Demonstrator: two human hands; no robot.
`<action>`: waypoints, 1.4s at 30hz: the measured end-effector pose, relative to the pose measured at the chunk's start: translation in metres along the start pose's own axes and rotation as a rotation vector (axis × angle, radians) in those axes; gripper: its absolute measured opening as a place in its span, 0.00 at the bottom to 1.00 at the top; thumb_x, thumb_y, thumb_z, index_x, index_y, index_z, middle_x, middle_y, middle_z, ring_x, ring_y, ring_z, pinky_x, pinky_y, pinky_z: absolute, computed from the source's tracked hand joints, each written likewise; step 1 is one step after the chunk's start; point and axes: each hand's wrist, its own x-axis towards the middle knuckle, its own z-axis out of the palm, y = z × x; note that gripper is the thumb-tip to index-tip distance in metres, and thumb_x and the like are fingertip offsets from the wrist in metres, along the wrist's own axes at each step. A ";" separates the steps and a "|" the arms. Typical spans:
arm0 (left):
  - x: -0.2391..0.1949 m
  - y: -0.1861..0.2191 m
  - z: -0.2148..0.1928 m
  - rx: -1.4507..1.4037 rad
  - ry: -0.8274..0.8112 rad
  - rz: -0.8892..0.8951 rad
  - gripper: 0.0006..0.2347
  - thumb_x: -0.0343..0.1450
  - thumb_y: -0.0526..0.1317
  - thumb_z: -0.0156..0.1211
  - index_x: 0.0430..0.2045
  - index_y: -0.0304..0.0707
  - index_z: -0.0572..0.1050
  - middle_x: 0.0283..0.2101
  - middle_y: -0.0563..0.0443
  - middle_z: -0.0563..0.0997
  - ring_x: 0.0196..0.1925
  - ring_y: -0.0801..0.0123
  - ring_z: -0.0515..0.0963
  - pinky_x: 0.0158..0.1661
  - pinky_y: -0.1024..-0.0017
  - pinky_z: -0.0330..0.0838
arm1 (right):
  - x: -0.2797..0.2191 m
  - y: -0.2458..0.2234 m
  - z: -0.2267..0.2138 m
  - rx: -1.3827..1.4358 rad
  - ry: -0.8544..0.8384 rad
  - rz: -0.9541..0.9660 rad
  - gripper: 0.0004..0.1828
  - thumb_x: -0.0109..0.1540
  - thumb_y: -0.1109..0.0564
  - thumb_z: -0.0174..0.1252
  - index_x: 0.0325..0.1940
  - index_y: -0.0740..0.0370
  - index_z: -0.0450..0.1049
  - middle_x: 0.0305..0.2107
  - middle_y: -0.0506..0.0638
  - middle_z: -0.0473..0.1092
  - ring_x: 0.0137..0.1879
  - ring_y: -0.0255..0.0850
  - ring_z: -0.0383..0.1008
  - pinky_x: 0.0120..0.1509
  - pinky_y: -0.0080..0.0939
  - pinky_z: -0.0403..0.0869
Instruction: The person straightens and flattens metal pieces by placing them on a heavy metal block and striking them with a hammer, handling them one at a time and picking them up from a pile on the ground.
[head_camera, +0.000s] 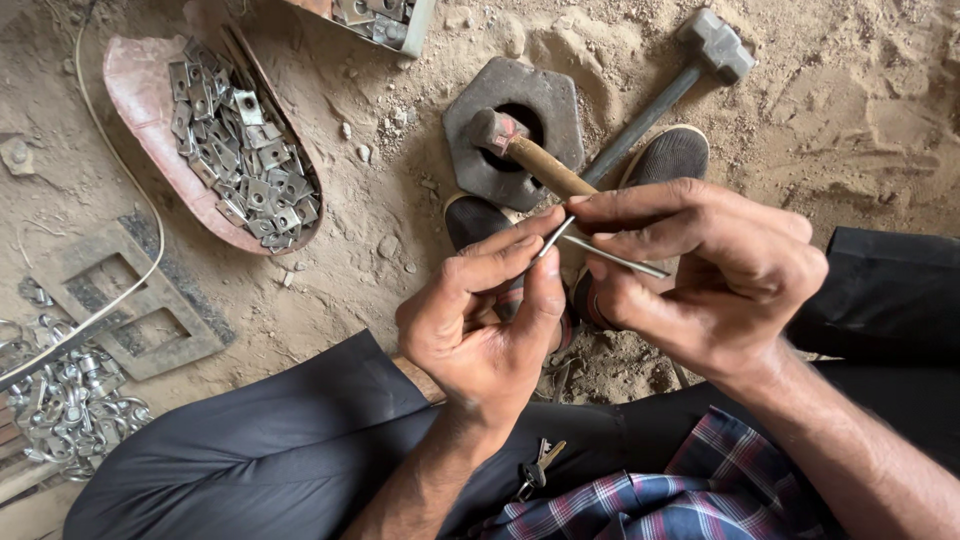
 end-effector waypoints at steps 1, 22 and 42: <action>0.000 0.000 0.000 0.002 0.001 0.000 0.05 0.76 0.28 0.66 0.44 0.30 0.76 0.50 0.38 0.85 0.32 0.89 0.77 0.26 0.89 0.67 | -0.001 0.000 0.000 -0.015 -0.002 -0.004 0.06 0.59 0.65 0.67 0.37 0.69 0.78 0.40 0.60 0.78 0.37 0.35 0.81 0.32 0.27 0.79; -0.006 -0.015 0.006 -0.130 0.020 0.071 0.07 0.80 0.30 0.61 0.49 0.26 0.74 0.55 0.29 0.81 0.57 0.63 0.84 0.53 0.75 0.83 | -0.011 -0.015 0.022 -0.018 0.131 0.090 0.05 0.62 0.66 0.67 0.40 0.70 0.77 0.47 0.61 0.78 0.46 0.39 0.83 0.40 0.30 0.82; -0.006 -0.019 0.006 -0.237 0.086 -0.052 0.05 0.79 0.31 0.61 0.44 0.25 0.76 0.58 0.25 0.80 0.62 0.52 0.81 0.63 0.64 0.78 | -0.011 0.012 0.027 0.278 0.058 0.076 0.05 0.67 0.72 0.62 0.44 0.72 0.72 0.49 0.67 0.77 0.61 0.50 0.80 0.58 0.42 0.84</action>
